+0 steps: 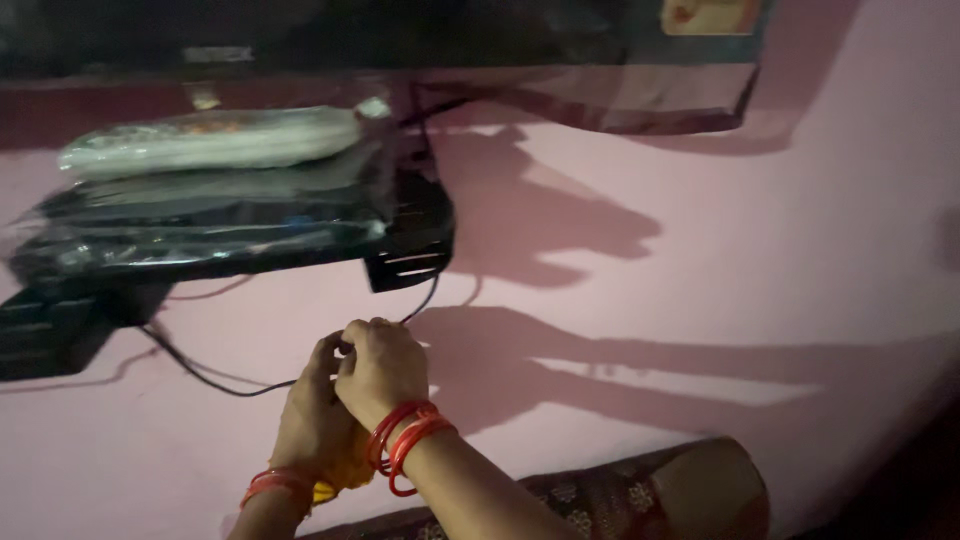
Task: The person wipes a small electronic receiver and a remote control with a yellow cloth and wraps the receiver in plastic.
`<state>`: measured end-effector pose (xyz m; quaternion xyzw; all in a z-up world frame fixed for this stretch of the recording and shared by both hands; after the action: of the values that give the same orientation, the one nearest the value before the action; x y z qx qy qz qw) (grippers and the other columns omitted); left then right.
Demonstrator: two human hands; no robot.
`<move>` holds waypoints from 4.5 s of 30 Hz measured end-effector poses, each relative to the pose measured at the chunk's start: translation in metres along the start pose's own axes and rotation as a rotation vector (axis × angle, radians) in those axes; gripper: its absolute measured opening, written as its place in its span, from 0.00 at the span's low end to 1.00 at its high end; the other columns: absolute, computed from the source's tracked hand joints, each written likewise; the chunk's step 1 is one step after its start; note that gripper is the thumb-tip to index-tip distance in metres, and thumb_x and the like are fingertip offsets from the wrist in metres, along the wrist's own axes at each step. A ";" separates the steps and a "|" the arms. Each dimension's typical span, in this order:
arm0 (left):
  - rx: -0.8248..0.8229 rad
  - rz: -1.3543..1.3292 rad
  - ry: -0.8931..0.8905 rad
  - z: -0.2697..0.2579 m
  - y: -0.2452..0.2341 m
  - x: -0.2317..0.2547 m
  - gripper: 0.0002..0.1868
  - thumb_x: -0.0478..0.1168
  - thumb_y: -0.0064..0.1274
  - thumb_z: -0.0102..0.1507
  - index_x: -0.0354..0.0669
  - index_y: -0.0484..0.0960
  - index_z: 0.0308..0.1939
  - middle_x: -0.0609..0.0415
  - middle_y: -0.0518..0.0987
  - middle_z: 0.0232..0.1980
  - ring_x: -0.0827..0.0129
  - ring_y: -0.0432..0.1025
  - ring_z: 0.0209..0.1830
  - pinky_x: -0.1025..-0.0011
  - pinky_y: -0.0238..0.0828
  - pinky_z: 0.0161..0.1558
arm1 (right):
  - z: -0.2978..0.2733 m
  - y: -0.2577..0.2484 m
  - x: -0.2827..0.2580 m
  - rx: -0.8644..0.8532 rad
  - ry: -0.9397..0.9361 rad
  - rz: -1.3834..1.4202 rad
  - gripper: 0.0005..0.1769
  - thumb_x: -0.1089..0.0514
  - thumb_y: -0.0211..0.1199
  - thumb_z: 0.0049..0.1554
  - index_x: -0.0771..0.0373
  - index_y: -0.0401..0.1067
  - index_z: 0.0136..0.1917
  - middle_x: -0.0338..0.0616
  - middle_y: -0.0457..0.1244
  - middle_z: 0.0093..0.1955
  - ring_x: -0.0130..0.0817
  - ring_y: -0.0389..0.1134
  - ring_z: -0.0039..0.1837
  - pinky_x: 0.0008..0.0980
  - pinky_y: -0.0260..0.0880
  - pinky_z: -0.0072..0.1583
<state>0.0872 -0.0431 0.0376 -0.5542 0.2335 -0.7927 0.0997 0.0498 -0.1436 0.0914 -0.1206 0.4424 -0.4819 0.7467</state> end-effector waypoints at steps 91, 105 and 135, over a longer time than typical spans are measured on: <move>0.639 0.162 0.672 -0.095 -0.012 0.200 0.17 0.40 0.56 0.64 0.37 0.73 0.53 0.47 0.81 0.38 0.54 0.79 0.30 0.61 0.74 0.33 | 0.123 -0.109 0.099 0.282 0.234 1.158 0.11 0.65 0.54 0.62 0.76 0.73 0.45 0.57 0.72 0.41 0.40 0.75 0.42 0.33 0.79 0.45; 0.752 0.304 0.840 -0.114 -0.032 0.246 0.11 0.32 0.57 0.63 0.45 0.83 0.49 0.47 0.75 0.58 0.60 0.77 0.39 0.65 0.75 0.37 | 0.118 -0.115 0.082 0.417 0.221 0.922 0.11 0.67 0.54 0.54 0.73 0.76 0.42 0.55 0.72 0.37 0.42 0.77 0.38 0.36 0.79 0.41; 0.735 0.333 0.905 -0.123 -0.040 0.236 0.11 0.30 0.58 0.62 0.43 0.84 0.48 0.47 0.75 0.60 0.69 0.73 0.29 0.69 0.71 0.32 | 0.099 -0.067 0.106 0.681 -0.050 0.691 0.13 0.55 0.66 0.54 0.69 0.76 0.45 0.54 0.71 0.41 0.44 0.73 0.42 0.41 0.73 0.48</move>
<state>-0.1088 -0.0750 0.2190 -0.0473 0.0473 -0.9521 0.2983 0.1012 -0.2898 0.1314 0.2729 0.2558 -0.3202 0.8704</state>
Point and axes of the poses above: each hand's wrist, its own z-axis towards the middle knuckle, its own y-axis out of the palm, x = y × z, the point moved 10 cm from there along z, towards the middle knuckle
